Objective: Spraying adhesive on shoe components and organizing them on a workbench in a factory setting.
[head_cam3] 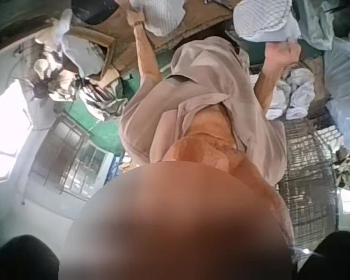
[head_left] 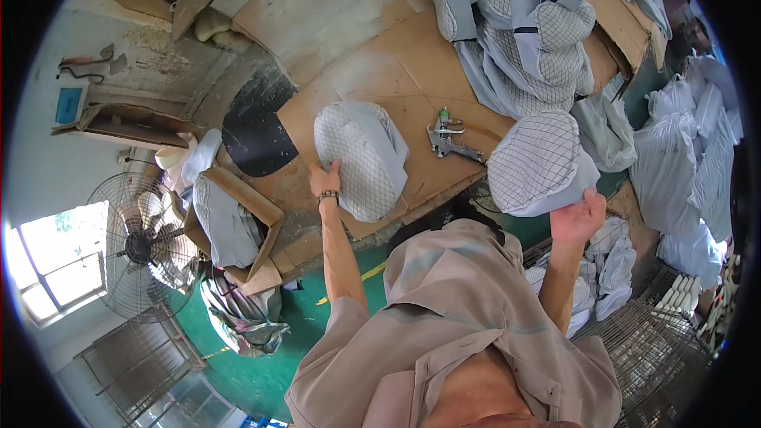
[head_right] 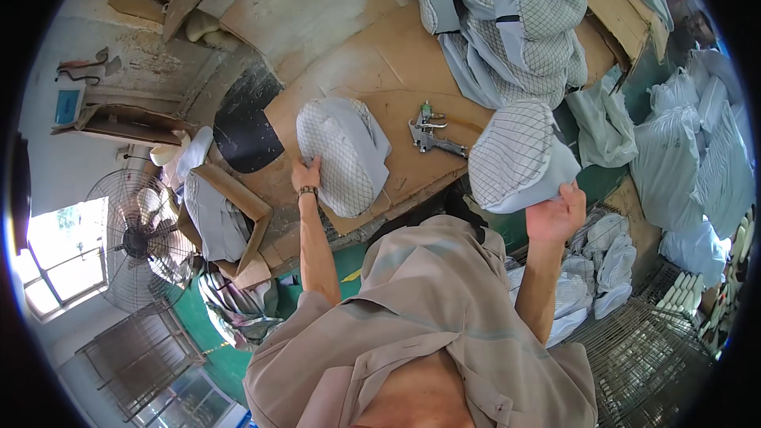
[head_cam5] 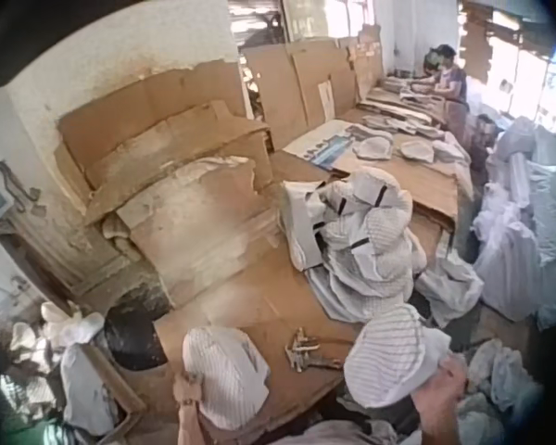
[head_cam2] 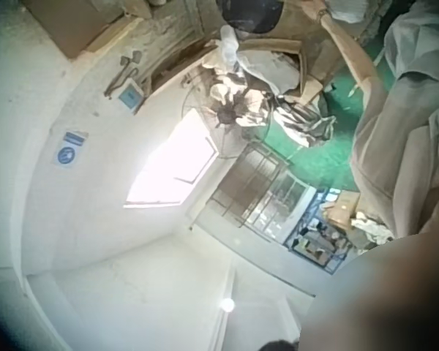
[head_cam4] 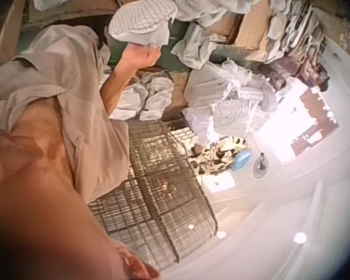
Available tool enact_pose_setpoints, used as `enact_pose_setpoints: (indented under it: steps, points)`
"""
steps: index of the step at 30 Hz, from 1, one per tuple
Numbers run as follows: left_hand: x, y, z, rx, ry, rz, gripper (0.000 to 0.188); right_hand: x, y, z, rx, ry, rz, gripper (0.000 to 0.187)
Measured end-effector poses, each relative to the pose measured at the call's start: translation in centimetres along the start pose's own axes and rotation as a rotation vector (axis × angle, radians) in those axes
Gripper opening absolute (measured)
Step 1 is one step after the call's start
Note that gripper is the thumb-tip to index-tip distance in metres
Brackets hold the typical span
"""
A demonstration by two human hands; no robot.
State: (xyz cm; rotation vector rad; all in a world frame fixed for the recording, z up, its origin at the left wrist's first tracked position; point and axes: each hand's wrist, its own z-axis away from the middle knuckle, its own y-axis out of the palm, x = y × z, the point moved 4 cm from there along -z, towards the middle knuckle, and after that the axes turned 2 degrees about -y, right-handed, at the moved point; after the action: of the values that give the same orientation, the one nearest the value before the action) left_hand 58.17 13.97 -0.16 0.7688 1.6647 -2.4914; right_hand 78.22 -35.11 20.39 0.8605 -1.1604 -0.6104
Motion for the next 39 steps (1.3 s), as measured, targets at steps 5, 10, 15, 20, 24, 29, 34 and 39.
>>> enact_pose_setpoints:
  steps: [5, 10, 15, 20, 24, 29, 34, 39]
  points:
    - [-2.0, -0.9, 4.6, -0.377, 0.247, 0.158, 0.074, -3.0, 3.6, -0.6, -0.004, 0.044, 0.058, 0.050]
    - [-6.9, 1.9, 8.0, -0.314, 0.522, -0.091, 0.081, -7.2, 9.0, -1.6, 0.001, 0.129, 0.098, 0.032]
    - [-5.5, 8.8, 9.4, 0.088, 0.626, -0.280, 0.083, -10.6, 12.9, -2.2, 0.180, 0.206, 0.082, 0.045]
    - [-5.7, 6.8, 9.9, -0.049, 0.726, 0.114, 0.079, -12.4, 16.8, -2.2, 0.274, 0.165, 0.090, 0.051]
    - [-4.5, 3.5, 4.2, 0.019, 0.666, 0.373, 0.072, -14.4, 18.4, -1.9, 0.217, 0.217, 0.117, 0.057]
    - [-8.4, 0.6, 0.4, -0.135, 0.835, -0.112, 0.083, -14.2, 19.3, -0.8, 0.205, 0.171, 0.127, 0.057]
    - [-8.0, 2.2, -1.8, 0.090, 0.691, -0.238, 0.092, -14.1, 20.2, 0.9, 0.257, 0.128, 0.102, 0.057]
    - [-5.9, -0.4, 2.0, -0.108, 0.595, 0.274, 0.059, -16.0, 22.1, 0.2, 0.253, 0.086, 0.115, 0.054]
